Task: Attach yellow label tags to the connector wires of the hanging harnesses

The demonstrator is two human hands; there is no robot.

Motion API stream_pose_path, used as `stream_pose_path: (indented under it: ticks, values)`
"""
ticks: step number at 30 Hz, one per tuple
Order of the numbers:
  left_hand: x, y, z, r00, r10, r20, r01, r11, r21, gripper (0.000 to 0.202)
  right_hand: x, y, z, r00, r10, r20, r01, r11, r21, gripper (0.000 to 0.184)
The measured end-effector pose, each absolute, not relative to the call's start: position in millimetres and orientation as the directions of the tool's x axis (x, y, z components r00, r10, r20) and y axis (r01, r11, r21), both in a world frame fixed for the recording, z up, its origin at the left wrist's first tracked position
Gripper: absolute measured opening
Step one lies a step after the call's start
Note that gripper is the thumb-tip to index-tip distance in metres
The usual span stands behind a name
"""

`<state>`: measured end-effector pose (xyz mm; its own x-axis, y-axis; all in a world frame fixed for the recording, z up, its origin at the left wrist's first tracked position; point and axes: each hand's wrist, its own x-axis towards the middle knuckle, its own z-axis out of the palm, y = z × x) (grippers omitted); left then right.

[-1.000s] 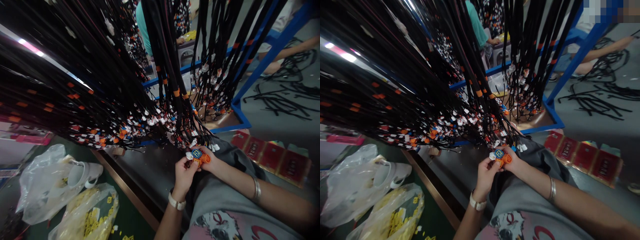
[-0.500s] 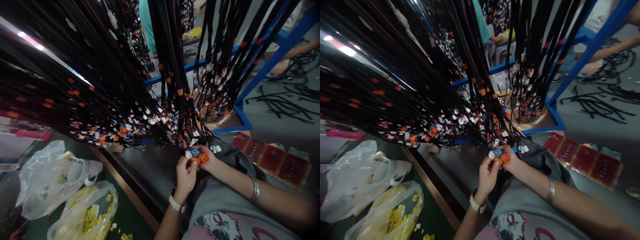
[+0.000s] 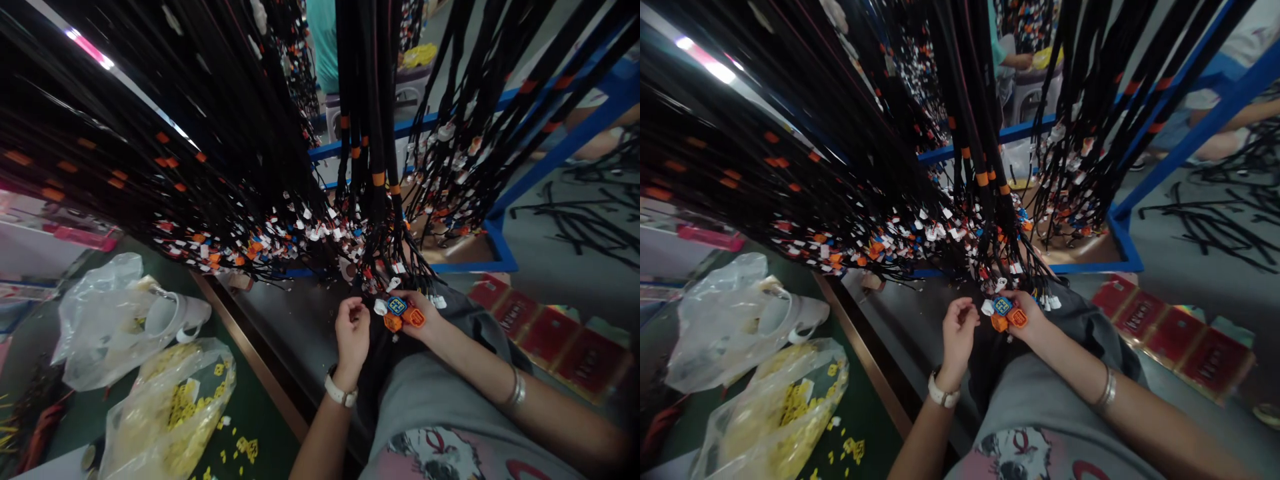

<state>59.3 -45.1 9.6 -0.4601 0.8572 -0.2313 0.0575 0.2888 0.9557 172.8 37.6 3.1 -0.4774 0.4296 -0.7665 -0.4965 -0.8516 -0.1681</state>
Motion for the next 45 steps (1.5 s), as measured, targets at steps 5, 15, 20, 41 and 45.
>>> stream_pose_path:
  ticks: [5,15,20,41,45]
  values:
    - [42,-47,40,-0.382,0.916,-0.122,0.303,0.249,0.920,0.021,180,39,2,-0.478,0.419,-0.772,-0.467,-0.866,-0.180,0.025]
    - [-79,-161,94,-0.619,0.695,-0.367,0.723,0.686,0.082,0.030,198,40,19,-0.461,0.417,-0.783,-0.417,-0.881,-0.224,0.022]
    - [-111,-247,92,-0.830,0.456,-0.322,0.509,0.854,-0.103,0.032,199,41,17,-0.448,0.364,-0.817,-0.381,-0.904,-0.194,0.023]
    - [-103,-256,71,-0.875,0.219,-0.432,0.248,0.969,-0.011,0.028,200,40,16,-0.453,0.338,-0.825,-0.380,-0.910,-0.164,0.022]
    - [-102,-255,76,-0.903,0.224,-0.366,0.261,0.964,-0.054,0.024,200,40,15,-0.470,0.339,-0.815,-0.386,-0.909,-0.156,0.024]
